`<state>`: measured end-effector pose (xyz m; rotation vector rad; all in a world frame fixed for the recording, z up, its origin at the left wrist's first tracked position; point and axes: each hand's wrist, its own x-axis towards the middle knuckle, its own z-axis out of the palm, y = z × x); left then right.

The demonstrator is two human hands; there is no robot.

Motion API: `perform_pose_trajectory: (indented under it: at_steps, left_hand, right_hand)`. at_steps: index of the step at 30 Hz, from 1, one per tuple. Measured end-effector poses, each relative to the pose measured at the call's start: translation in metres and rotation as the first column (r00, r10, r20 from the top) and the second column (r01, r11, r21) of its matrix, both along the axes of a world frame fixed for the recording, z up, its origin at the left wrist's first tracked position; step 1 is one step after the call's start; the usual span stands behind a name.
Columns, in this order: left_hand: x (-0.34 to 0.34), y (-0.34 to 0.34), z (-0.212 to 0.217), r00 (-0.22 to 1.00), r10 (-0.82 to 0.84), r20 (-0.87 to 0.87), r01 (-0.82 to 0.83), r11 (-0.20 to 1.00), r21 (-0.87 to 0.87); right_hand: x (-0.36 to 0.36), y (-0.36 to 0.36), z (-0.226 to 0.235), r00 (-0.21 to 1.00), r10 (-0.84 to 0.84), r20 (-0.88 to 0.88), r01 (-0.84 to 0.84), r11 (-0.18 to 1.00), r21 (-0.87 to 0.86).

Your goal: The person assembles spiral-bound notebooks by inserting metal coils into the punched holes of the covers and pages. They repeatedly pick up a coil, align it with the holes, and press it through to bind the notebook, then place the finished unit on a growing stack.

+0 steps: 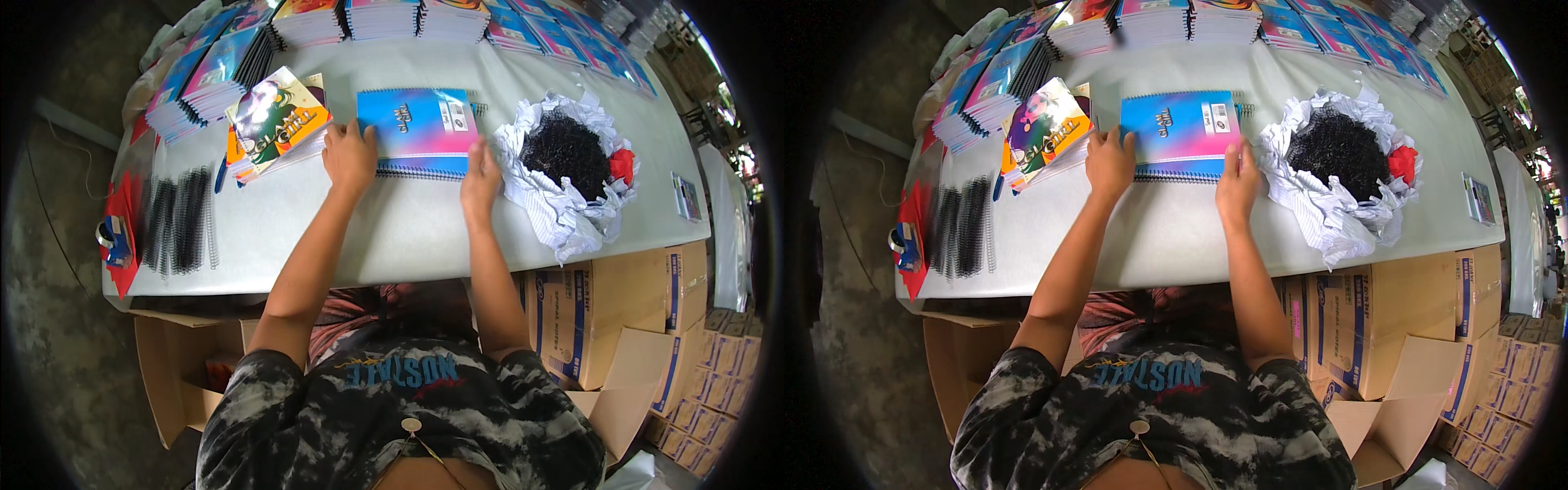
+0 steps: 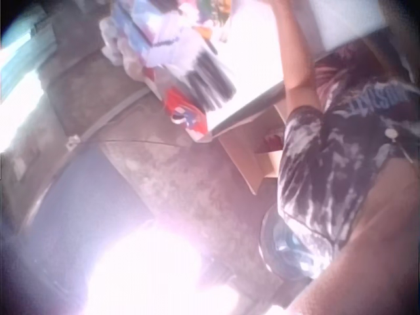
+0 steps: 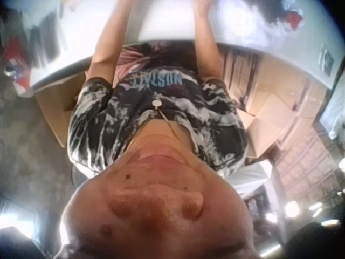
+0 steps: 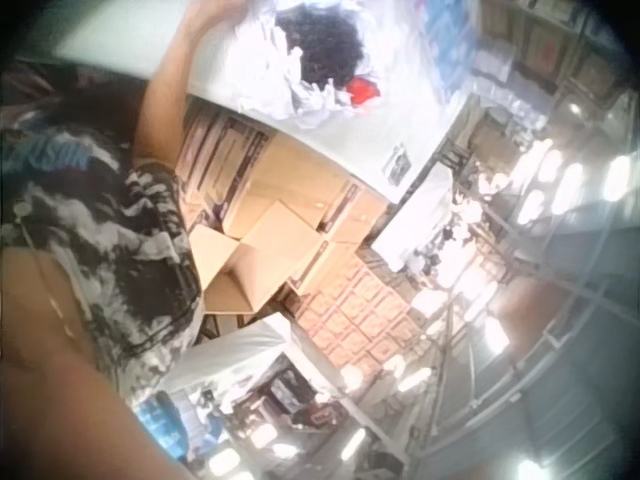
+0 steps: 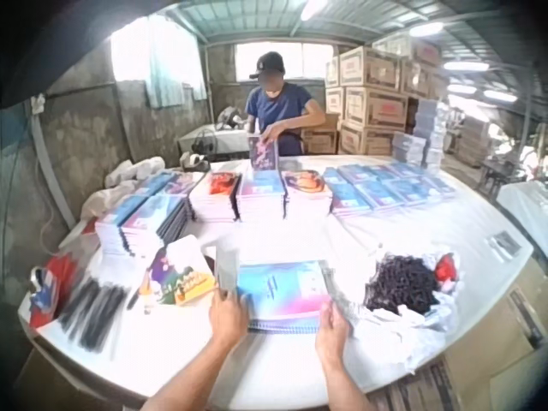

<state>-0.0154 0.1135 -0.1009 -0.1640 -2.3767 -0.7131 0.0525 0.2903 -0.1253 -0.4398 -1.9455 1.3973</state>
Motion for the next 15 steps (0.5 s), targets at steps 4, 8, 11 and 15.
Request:
perform_pose_trajectory:
  at_steps: [4, 8, 11, 15]
  left_hand:
    - [0.005, -0.010, -0.017, 0.986, -0.155, -0.054, 0.163, 0.971, 0.177]
    - [0.006, -0.009, -0.015, 0.989, -0.135, 0.056, 0.120, 0.968, 0.221]
    - [0.008, -0.006, -0.020, 0.997, -0.067, -0.036, 0.074, 0.956, 0.284]
    - [0.008, -0.005, -0.022, 0.996, -0.076, 0.036, 0.048, 0.864, 0.501]
  right_hand:
    - [-0.006, -0.010, -0.011, 0.989, -0.120, -0.082, 0.108, 0.985, -0.133]
    - [-0.010, -0.011, -0.009, 0.951, -0.267, -0.154, 0.271, 0.963, 0.002]
    - [-0.009, -0.004, -0.013, 0.970, -0.241, -0.039, 0.241, 0.970, -0.027]
    - [-0.020, -0.007, -0.012, 0.933, -0.291, -0.210, 0.271, 0.955, -0.120]
